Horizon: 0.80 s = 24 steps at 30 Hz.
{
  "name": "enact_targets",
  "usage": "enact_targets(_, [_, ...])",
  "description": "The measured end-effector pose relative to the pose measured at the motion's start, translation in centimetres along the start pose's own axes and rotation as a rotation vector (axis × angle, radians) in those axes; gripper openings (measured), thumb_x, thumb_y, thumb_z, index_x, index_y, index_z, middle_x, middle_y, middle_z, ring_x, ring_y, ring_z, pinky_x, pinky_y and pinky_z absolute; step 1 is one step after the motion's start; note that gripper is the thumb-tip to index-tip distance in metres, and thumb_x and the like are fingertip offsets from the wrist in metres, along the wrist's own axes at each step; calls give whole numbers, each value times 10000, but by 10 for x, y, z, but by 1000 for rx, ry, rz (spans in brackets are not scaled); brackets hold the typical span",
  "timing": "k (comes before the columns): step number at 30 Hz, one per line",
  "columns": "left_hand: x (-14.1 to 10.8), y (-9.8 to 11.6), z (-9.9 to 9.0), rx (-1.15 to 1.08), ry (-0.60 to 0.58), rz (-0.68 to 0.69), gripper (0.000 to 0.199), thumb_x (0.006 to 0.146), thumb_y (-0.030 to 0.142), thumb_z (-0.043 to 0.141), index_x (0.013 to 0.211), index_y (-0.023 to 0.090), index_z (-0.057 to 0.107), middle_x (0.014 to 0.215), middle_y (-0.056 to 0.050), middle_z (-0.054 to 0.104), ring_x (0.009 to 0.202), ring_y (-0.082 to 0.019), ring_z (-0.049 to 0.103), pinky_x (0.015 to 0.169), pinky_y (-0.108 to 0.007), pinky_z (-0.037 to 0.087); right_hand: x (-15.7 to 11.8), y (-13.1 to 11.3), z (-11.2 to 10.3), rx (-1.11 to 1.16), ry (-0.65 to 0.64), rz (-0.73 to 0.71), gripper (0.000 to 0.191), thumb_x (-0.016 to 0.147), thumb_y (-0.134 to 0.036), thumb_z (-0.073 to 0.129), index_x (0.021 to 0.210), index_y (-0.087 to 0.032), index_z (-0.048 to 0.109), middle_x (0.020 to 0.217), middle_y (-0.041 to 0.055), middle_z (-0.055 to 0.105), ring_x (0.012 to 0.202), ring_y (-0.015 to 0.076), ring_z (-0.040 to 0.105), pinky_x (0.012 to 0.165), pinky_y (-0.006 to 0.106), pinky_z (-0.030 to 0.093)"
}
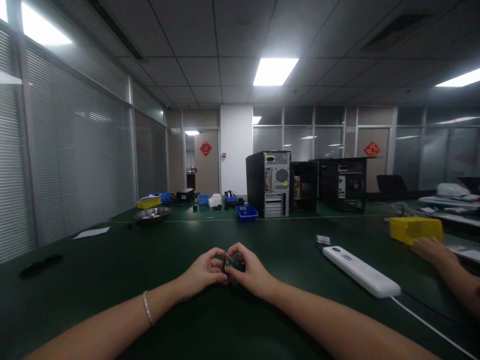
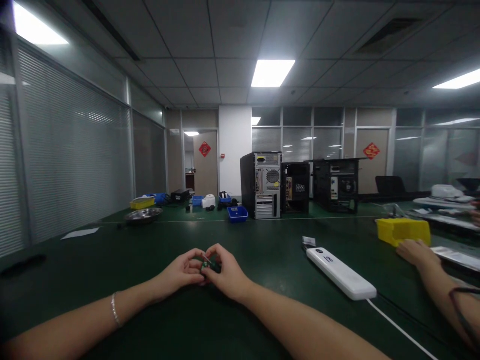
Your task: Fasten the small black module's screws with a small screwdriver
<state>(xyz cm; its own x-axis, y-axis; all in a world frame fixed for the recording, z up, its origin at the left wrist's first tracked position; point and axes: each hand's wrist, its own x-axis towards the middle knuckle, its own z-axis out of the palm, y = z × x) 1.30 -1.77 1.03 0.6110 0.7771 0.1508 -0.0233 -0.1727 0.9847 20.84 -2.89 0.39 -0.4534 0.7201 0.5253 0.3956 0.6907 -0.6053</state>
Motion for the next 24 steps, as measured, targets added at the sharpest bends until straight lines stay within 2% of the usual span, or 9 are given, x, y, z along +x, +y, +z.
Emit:
enact_targets(7, [2, -4, -2, 11, 20, 9, 263, 887, 142, 631, 1146, 149, 586, 1000, -42, 678, 860, -206, 680, 779, -409, 571, 0, 5, 1, -103, 36, -24, 217, 953, -266, 588, 1137, -152, 592, 1060, 59, 651, 846, 192, 662, 725, 365, 565])
enact_targets(18, [3, -9, -6, 75, 74, 15, 234, 919, 231, 599, 1139, 149, 592, 1048, -59, 667, 833, -194, 673, 740, -384, 573, -3, -5, -4, -208, 19, -109, 239, 952, -273, 586, 1164, -162, 582, 1115, 69, 635, 902, 210, 652, 770, 393, 553])
enact_targets(24, [6, -14, -7, 91, 115, 49, 263, 924, 251, 591, 1168, 154, 583, 1106, -75, 657, 901, -217, 669, 778, -411, 566, -2, -16, -6, -220, -4, -166, 238, 947, -268, 592, 1162, -166, 585, 1134, 73, 632, 952, 224, 643, 806, 413, 545])
